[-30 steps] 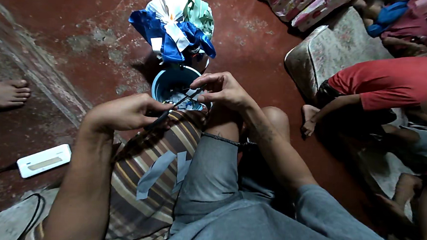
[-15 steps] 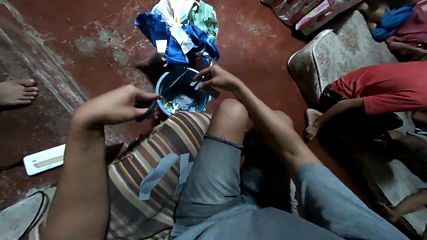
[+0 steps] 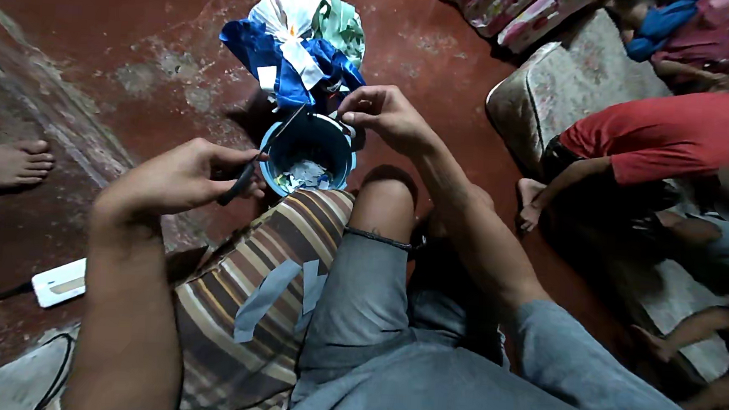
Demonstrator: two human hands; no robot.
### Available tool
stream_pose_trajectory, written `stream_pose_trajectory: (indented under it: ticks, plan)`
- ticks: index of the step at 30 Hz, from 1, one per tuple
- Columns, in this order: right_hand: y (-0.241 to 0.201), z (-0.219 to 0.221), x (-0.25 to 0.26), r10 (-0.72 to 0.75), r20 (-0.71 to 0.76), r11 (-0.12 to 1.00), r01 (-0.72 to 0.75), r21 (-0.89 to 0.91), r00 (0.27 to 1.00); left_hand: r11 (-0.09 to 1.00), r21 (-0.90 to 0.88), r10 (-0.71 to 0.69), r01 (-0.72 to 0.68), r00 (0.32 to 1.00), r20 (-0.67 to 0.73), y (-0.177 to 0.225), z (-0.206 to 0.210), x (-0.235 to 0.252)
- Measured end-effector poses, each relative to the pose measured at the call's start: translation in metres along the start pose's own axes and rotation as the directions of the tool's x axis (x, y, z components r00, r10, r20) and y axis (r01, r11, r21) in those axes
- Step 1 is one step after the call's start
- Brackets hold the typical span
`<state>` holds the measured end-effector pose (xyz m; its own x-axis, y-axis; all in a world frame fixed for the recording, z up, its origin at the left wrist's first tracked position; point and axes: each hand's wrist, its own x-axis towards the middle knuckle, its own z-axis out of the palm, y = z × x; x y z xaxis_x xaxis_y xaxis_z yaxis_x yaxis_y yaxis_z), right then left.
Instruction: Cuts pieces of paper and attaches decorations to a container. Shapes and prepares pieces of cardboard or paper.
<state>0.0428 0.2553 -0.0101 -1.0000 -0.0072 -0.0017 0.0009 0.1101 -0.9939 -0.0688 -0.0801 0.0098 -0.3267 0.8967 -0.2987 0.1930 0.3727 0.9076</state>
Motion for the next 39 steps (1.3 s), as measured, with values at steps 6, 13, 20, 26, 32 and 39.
stream_pose_trajectory:
  ticks: [6,13,20,26,32,39]
  plan:
    - [-0.009,0.033,-0.038,0.081,-0.058,0.952,-0.06,0.3,0.995,0.999,-0.033,0.013,-0.013,1.0,-0.013,0.004,0.002,-0.002]
    - [0.005,0.035,-0.04,0.073,-0.184,0.964,-0.022,0.267,0.98,1.0,-0.021,0.019,-0.018,0.999,0.047,-0.001,0.002,-0.001]
    - [0.004,0.038,-0.043,0.025,-0.108,0.957,0.008,0.291,0.994,0.997,0.056,-0.057,0.048,0.981,0.185,0.004,0.002,-0.003]
    - [0.0,0.043,-0.043,0.024,-0.034,0.974,-0.016,0.224,0.999,0.998,0.055,0.006,-0.018,0.978,0.207,0.004,0.013,0.008]
    - [-0.001,0.045,-0.044,0.034,-0.006,0.974,-0.032,0.225,0.999,0.998,0.045,0.038,-0.048,0.977,0.211,-0.003,0.017,0.013]
    - [-0.004,0.046,-0.044,0.084,0.016,0.961,-0.086,0.264,0.996,1.0,0.017,0.02,-0.024,0.977,0.213,0.004,0.023,0.015]
